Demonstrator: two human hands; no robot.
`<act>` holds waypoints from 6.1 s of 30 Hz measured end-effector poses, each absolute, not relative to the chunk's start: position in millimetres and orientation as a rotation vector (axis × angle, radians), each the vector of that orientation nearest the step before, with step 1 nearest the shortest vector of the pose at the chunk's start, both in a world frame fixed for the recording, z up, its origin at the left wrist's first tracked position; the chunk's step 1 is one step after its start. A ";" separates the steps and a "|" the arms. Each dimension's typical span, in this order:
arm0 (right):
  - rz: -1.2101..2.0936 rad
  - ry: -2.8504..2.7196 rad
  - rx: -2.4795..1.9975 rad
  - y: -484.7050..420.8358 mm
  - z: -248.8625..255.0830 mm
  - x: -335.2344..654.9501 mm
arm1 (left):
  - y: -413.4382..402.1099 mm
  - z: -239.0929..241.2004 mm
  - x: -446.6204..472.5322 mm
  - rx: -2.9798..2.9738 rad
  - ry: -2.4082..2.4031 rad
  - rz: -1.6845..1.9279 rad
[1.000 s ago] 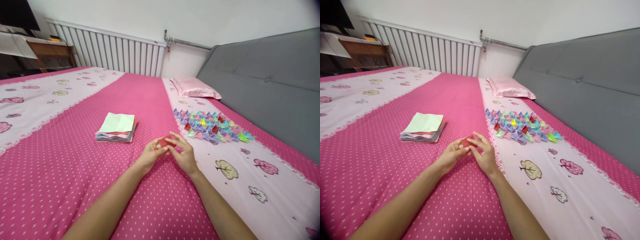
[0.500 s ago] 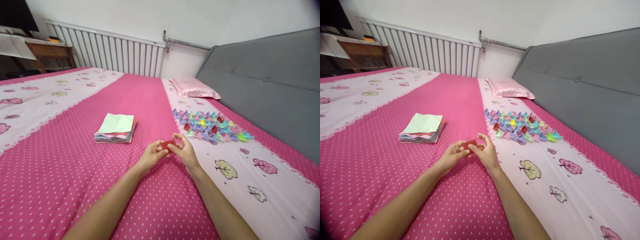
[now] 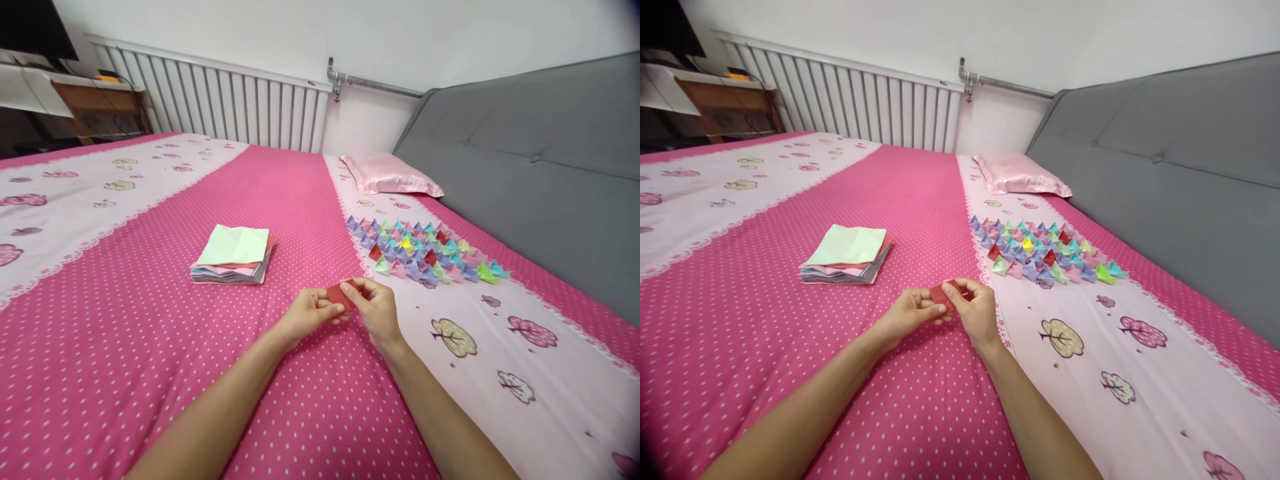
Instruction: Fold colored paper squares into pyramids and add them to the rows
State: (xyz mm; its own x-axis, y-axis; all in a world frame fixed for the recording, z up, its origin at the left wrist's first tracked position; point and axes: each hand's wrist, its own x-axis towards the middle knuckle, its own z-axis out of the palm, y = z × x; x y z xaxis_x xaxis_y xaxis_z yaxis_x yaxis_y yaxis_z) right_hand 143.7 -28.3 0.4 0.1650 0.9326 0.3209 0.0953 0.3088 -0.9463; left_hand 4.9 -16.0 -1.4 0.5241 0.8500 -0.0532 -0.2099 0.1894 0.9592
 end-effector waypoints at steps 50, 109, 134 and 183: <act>1.210 -1.108 -1.039 -23.7 -3.3 146.7 | -11.0 -4.5 -1.2 1.030 0.811 0.871; 0.915 -1.891 -1.527 -11.7 -21.8 180.9 | -0.3 -11.2 -9.1 2.380 1.303 0.379; 0.686 -1.829 -1.782 -13.0 -32.7 159.5 | -3.3 -19.3 9.0 2.097 1.569 0.463; 1.414 -1.094 -1.074 -16.3 -5.8 162.1 | -3.1 5.1 -4.6 1.225 0.907 0.990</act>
State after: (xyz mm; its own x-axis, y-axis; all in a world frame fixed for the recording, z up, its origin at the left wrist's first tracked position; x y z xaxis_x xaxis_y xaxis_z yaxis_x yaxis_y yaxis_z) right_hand 162.1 -16.3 -5.8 -0.0965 0.9932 -0.0647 -0.1866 -0.0819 -0.9790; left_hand -4.6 -3.1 5.1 0.3214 0.9466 -0.0270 -0.1096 0.0655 0.9918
